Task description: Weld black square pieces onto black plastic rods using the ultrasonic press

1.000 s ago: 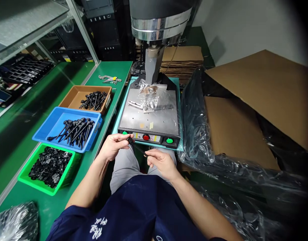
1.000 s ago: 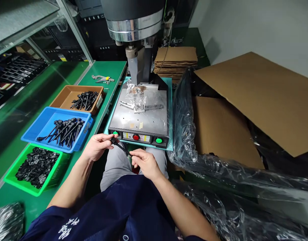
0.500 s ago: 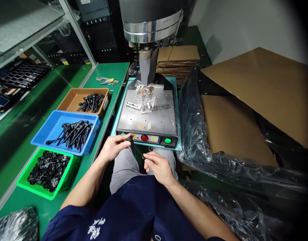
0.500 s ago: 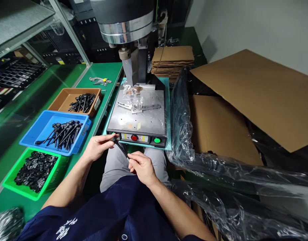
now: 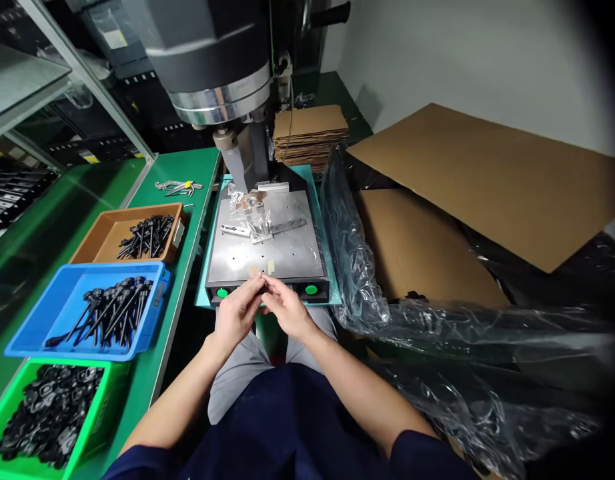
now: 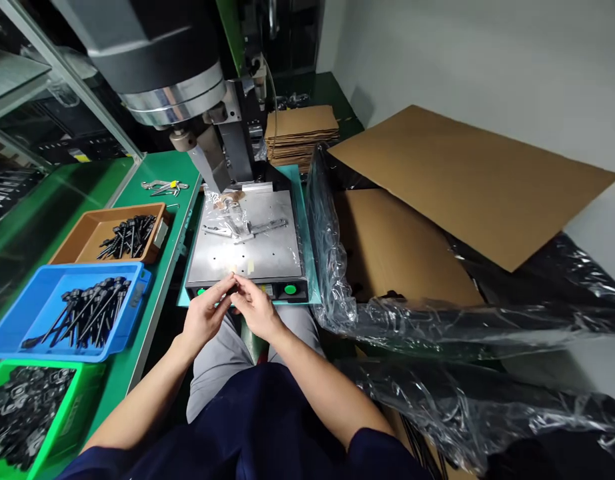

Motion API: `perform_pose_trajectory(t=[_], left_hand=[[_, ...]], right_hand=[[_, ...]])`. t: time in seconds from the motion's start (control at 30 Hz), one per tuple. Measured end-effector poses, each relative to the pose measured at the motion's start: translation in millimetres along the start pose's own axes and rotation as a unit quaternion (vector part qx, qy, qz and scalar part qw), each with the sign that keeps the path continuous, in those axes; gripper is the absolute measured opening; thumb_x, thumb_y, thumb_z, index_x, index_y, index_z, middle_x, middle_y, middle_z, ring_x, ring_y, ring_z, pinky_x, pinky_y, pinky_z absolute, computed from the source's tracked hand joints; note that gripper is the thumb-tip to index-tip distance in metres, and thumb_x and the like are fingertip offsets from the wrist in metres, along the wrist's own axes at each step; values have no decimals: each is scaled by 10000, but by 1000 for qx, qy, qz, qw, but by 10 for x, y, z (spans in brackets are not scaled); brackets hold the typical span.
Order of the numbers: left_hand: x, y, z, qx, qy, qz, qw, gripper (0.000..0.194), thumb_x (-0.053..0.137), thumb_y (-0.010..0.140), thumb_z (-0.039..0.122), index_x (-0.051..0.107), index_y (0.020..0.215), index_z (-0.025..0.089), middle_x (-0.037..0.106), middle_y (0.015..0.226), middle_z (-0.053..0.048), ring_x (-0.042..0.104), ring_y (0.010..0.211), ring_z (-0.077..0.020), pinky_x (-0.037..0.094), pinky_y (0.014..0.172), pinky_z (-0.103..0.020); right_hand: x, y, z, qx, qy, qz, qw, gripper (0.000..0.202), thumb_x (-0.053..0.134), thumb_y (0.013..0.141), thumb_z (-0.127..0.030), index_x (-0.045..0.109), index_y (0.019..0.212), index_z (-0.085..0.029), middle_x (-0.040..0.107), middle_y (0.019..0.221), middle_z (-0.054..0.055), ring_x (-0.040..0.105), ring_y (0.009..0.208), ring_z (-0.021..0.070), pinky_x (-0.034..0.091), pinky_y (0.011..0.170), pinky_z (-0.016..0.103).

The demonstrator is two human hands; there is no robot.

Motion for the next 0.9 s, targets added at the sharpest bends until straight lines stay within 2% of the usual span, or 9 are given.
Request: perform_pose_trajectory(t=[0.1, 0.27, 0.3, 0.43, 0.53, 0.6, 0.7, 0.8, 0.9], left_hand=[[11, 26, -91, -9, 30, 31, 999, 475, 704, 815, 272, 640, 1285, 275, 608, 1357, -74, 557, 1271, -277, 391, 1136, -429], [-39, 258, -145, -11, 46, -43, 998, 654, 783, 743, 297, 571, 1359, 250, 572, 1398, -105, 505, 1321, -294, 389, 1123, -446], [-145, 378, -149, -12, 42, -22, 999, 645, 780, 745, 314, 575, 1352, 240, 577, 1390, -113, 512, 1313, -295, 404, 1107, -442], [-723, 1032, -205, -25, 15, 163, 986, 571, 772, 743, 377, 622, 1257, 181, 613, 1320, -158, 566, 1238, -285, 466, 1011, -389], [-838, 1555, -279, -49, -10, 179, 983, 557, 841, 649, 384, 674, 1121, 138, 692, 1134, -151, 639, 1081, -268, 485, 930, -349], [-779, 1815, -317, -69, -56, 142, 986, 440, 862, 612, 398, 699, 910, 120, 709, 847, -92, 667, 816, -211, 506, 752, -298], [-665, 2012, -336, -103, -168, 88, 976, 387, 873, 587, 404, 604, 661, 137, 564, 553, 2, 556, 517, -119, 404, 499, -227], [-667, 2087, -304, -115, -272, 91, 951, 357, 865, 600, 352, 581, 671, 147, 511, 519, 34, 519, 461, -87, 298, 408, -177], [-685, 2166, -261, -121, -363, 97, 919, 281, 823, 634, 242, 648, 824, 132, 564, 590, 23, 508, 464, -67, 343, 414, -172]], right_hand=[[-10, 149, 48, 11, 11, 17, 1000, 566, 710, 805, -466, 576, 1310, -248, 650, 1123, 79, 623, 849, 182, 541, 599, 254], [-315, 381, 288, 88, 102, 108, 985, 434, 750, 748, -475, 681, 1078, -201, 655, 869, 32, 578, 683, 126, 491, 547, 219], [-342, 434, 347, 106, 118, 107, 981, 425, 767, 729, -476, 682, 1040, -199, 654, 861, 29, 583, 690, 126, 484, 536, 210], [-211, 678, 588, 181, 146, 33, 972, 396, 827, 669, -435, 665, 922, -178, 644, 819, 24, 586, 658, 112, 463, 501, 188], [-167, 921, 624, 167, 104, 20, 980, 362, 810, 685, -404, 657, 920, -175, 605, 761, -2, 562, 604, 96, 473, 501, 197], [-254, 1105, 511, 122, 35, 37, 991, 345, 772, 716, -397, 660, 964, -184, 605, 806, 4, 555, 594, 91, 483, 508, 204], [-521, 1344, 92, 8, -95, 85, 992, 335, 732, 734, -407, 676, 982, -189, 579, 1163, 86, 581, 661, 100, 522, 531, 238], [-706, 1512, -442, -103, -195, 99, 970, 362, 687, 758, -436, 683, 1013, -179, 431, 1390, 130, 604, 747, 144, 559, 560, 298], [-688, 1663, -865, -174, -276, 76, 942, 336, 641, 799, -411, 689, 1045, -186, 499, 1315, 132, 615, 867, 204, 576, 667, 350]])
Point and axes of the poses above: each hand's wrist, its own y-axis towards the middle knuckle, its own x-axis out of the palm, z = x × y, the point moved 8 cm from there along y, towards the middle knuckle
